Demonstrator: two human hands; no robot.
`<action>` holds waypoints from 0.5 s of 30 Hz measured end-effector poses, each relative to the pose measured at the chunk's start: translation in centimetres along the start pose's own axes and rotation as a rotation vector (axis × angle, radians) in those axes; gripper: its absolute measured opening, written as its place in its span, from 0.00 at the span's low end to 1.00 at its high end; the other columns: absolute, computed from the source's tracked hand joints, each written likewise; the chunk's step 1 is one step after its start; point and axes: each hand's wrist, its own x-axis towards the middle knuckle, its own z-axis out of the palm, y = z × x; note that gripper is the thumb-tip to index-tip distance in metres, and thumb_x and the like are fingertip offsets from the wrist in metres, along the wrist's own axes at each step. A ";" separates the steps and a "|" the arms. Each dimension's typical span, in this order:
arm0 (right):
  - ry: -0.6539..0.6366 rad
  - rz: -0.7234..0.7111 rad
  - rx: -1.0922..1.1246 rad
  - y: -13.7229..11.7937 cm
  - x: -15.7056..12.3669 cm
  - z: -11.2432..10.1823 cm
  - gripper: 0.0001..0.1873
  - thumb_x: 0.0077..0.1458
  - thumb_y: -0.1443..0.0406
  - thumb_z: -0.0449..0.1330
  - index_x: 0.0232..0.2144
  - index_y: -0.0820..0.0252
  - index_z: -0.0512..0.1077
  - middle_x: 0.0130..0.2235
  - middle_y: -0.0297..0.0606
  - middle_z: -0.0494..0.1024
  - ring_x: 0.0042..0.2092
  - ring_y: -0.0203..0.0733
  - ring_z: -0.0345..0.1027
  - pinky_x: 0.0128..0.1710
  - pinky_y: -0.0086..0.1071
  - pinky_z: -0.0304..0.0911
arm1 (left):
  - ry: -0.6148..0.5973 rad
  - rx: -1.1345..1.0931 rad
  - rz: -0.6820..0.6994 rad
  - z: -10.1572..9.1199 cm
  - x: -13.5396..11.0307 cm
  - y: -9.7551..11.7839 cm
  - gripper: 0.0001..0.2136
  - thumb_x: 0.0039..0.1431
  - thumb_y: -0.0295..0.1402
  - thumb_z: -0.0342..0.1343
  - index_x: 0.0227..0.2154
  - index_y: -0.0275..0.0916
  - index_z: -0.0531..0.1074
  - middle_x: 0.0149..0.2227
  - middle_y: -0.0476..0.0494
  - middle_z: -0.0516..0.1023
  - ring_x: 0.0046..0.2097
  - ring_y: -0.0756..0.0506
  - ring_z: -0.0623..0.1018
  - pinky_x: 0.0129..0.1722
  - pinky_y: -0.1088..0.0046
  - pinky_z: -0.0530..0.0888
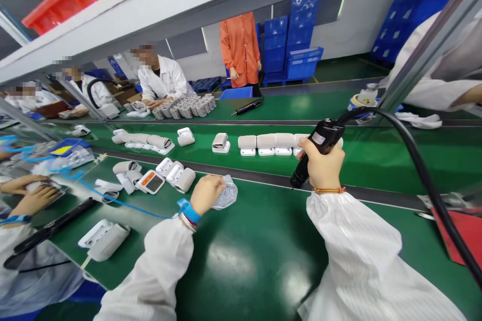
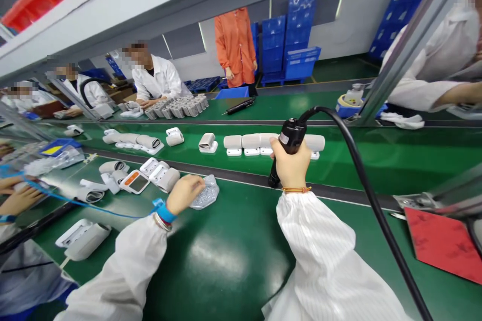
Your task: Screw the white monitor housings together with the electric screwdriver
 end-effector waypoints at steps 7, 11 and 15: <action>-0.023 -0.001 -0.048 0.5 -0.5 0.4 0.13 0.38 0.61 0.67 0.24 0.63 0.69 0.17 0.30 0.70 0.19 0.35 0.63 0.21 0.31 0.62 | -0.070 0.512 0.092 2.8 -1.7 0.7 0.10 0.62 0.36 0.54 0.29 0.38 0.76 0.34 0.39 0.79 0.44 0.37 0.72 0.42 0.59 0.60; -0.032 -0.008 -0.045 0.7 -0.5 0.4 0.13 0.39 0.60 0.67 0.24 0.63 0.69 0.17 0.30 0.70 0.19 0.35 0.64 0.21 0.31 0.62 | -0.065 0.505 0.100 2.9 -1.5 0.5 0.12 0.64 0.34 0.51 0.28 0.38 0.75 0.34 0.40 0.79 0.43 0.39 0.71 0.41 0.60 0.58; -0.022 -0.005 -0.022 0.7 -0.3 0.3 0.13 0.38 0.60 0.67 0.23 0.62 0.69 0.18 0.31 0.70 0.20 0.35 0.64 0.22 0.31 0.62 | -0.040 0.483 0.115 2.9 -1.6 0.2 0.10 0.62 0.33 0.53 0.27 0.37 0.74 0.32 0.40 0.78 0.41 0.40 0.70 0.40 0.60 0.57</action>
